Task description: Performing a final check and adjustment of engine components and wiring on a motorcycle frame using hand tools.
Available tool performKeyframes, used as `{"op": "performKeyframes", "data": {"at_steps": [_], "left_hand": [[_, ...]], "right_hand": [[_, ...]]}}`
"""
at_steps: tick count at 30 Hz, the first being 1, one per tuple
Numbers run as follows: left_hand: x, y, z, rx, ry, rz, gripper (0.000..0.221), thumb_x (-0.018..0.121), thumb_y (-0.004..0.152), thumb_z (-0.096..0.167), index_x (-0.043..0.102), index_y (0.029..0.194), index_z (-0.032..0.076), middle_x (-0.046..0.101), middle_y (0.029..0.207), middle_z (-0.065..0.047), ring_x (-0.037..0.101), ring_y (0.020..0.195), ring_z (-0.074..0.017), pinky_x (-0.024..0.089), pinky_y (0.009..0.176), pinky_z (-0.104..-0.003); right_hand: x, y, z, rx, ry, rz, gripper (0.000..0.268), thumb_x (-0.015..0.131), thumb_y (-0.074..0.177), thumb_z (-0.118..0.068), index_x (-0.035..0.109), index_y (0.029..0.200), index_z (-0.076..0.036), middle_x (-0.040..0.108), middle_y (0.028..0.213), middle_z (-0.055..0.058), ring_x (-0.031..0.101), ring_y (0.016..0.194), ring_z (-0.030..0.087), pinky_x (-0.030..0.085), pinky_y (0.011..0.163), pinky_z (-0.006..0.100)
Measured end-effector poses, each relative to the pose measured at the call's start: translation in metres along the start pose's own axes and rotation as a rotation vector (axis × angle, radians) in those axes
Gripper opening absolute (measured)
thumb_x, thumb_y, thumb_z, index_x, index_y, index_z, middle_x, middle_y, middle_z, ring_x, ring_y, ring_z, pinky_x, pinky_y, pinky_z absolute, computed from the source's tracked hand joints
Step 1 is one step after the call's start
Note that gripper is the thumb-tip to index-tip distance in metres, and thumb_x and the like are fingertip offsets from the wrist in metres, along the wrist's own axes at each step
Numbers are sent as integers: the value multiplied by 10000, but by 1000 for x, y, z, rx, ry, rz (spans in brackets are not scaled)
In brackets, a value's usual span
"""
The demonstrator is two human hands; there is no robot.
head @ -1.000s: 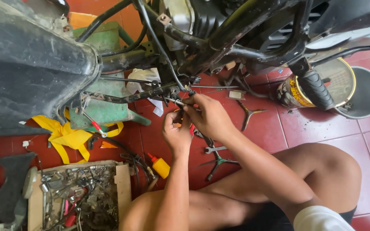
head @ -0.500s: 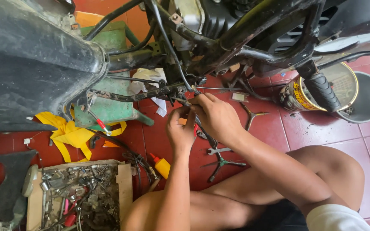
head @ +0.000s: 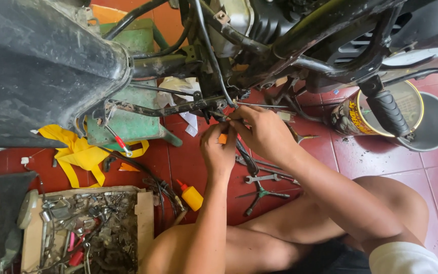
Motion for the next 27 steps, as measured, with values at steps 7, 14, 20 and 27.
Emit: {"op": "performKeyframes", "data": {"at_steps": [7, 14, 20, 27], "left_hand": [[10, -7, -2, -84, -172, -19, 130, 660, 945, 64, 750, 851, 62, 721, 677, -84, 738, 716, -262, 555, 685, -367], [18, -8, -2, -263, -259, 27, 97, 653, 918, 85, 739, 882, 109, 727, 726, -88, 711, 760, -230, 556, 764, -408], [27, -14, -50, -351, -320, 164, 116, 634, 908, 48, 745, 919, 80, 748, 817, -135, 721, 860, -224, 550, 827, -377], [25, -17, -36, -499, -598, 98, 146, 667, 924, -49, 726, 1052, -89, 752, 1029, -283, 714, 1039, -240, 593, 955, -329]], "right_hand": [[3, -2, -2, -1, -47, -8, 83, 665, 942, -171, 698, 1016, -151, 691, 876, 147, 725, 862, 420, 593, 683, 504], [-3, 2, -8, 22, -144, -120, 148, 606, 958, -160, 699, 1073, -169, 694, 917, 172, 709, 875, 460, 584, 694, 542], [0, -6, -54, -50, -206, -243, 243, 579, 940, -138, 714, 1136, -187, 706, 955, 201, 712, 877, 488, 585, 736, 584], [21, -33, -10, 144, -345, -121, 194, 618, 954, -312, 627, 1145, -278, 683, 975, 66, 724, 817, 419, 600, 709, 569]]}}
Point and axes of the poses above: each hand's wrist, its own y-axis towards the middle knuckle, its own x-axis out of the palm, z = x × y, the point moved 4 cm from there along y, towards the middle knuckle
